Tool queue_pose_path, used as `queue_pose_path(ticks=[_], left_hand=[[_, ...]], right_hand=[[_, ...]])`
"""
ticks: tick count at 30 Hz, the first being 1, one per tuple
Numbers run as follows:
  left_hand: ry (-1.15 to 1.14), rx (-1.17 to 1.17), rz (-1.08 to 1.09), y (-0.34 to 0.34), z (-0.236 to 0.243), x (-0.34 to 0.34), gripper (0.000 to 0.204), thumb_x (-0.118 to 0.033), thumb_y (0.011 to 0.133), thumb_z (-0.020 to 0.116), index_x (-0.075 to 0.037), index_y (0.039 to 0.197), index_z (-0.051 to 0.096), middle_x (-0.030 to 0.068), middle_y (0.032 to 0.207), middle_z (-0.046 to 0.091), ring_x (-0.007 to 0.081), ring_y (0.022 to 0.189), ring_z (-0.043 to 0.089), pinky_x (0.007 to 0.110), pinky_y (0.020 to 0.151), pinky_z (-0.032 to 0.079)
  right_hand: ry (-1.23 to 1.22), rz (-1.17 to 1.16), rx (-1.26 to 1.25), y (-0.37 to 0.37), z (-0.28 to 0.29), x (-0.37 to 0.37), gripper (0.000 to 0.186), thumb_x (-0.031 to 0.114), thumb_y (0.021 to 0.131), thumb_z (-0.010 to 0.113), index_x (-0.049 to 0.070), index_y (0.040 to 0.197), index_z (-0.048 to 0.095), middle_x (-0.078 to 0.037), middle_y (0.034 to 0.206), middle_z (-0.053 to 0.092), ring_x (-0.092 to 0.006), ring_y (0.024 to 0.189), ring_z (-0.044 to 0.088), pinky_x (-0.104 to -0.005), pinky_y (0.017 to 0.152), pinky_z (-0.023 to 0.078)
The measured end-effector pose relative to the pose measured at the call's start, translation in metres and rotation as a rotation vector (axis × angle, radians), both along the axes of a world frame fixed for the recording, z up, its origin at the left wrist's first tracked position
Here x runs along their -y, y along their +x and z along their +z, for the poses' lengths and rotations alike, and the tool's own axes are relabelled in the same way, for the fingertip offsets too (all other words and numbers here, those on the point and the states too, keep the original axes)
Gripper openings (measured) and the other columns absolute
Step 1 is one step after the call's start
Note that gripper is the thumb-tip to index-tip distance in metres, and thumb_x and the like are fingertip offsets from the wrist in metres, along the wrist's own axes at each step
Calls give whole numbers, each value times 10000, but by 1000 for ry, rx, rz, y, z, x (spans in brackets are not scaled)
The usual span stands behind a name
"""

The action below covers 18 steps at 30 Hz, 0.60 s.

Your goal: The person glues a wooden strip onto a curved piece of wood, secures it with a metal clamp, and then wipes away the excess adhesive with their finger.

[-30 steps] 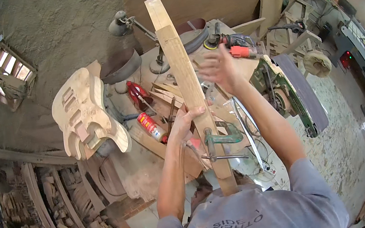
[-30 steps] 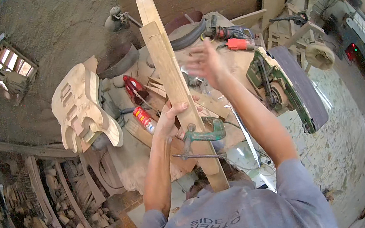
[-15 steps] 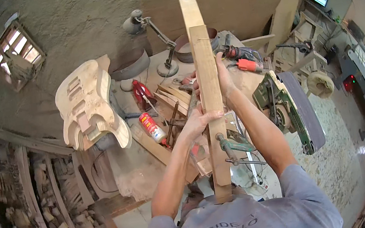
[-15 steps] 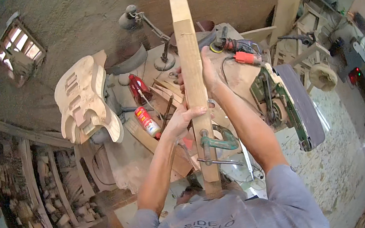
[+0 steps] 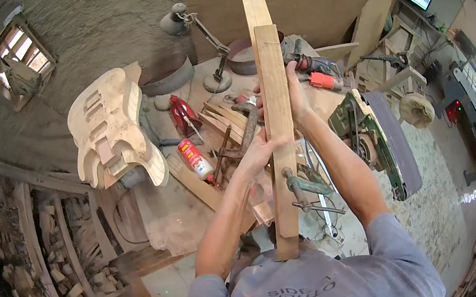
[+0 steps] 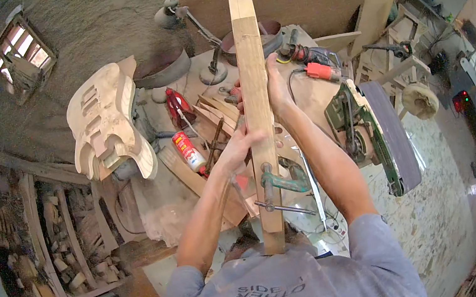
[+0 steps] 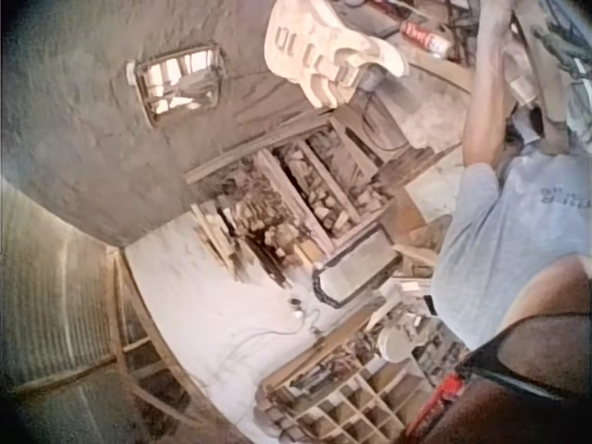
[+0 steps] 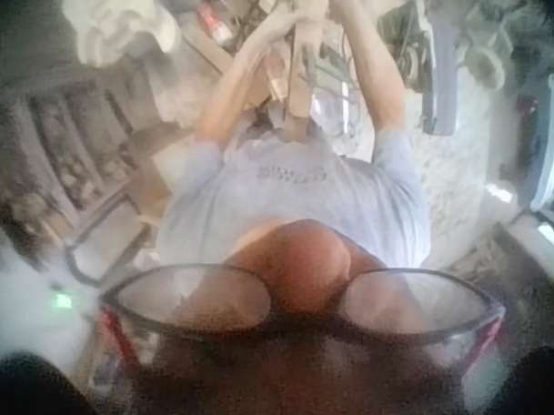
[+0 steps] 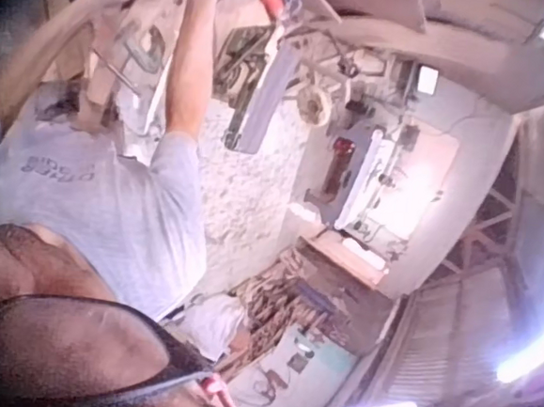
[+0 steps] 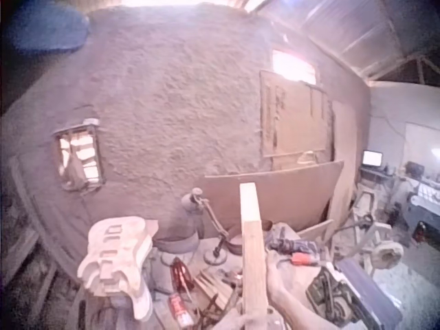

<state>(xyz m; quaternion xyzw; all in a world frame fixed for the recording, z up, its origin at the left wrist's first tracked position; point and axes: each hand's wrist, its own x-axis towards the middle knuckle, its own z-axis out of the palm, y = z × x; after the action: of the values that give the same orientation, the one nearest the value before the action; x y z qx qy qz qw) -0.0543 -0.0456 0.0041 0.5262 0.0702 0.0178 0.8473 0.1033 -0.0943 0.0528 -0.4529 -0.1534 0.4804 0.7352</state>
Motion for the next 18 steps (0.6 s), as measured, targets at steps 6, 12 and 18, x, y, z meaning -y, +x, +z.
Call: queue_pose_path(ticks=[6, 12, 18], left_hand=[[-221, 45, 392, 0, -29, 10, 502, -413, 1073, 380, -12, 1357, 482, 127, 1213, 618, 267, 1031, 655, 424, 875, 555], [363, -71, 594, -1, -2, 24, 483, -383, 1078, 416, 50, 1234, 561, 130, 1130, 638, 202, 1036, 572, 329, 938, 449], [269, 39, 540, -6, -27, 8, 456, -358, 1093, 378, 36, 1217, 569, 111, 1114, 643, 180, 1004, 586, 309, 907, 468]], right_hand=[[40, 51, -63, -5, 4, 1, 1110, 929, 801, 157, -30, 1131, 607, -172, 799, 675, -290, 674, 686, -384, 622, 566], [108, 14, -13, 3, -17, 11, 1105, 882, 845, 157, -51, 1300, 537, -243, 991, 681, -354, 855, 699, -458, 791, 573], [470, 288, -114, -11, -39, 34, 687, 472, 982, 373, -35, 1444, 406, -296, 1376, 521, -395, 1228, 576, -505, 1031, 476]])
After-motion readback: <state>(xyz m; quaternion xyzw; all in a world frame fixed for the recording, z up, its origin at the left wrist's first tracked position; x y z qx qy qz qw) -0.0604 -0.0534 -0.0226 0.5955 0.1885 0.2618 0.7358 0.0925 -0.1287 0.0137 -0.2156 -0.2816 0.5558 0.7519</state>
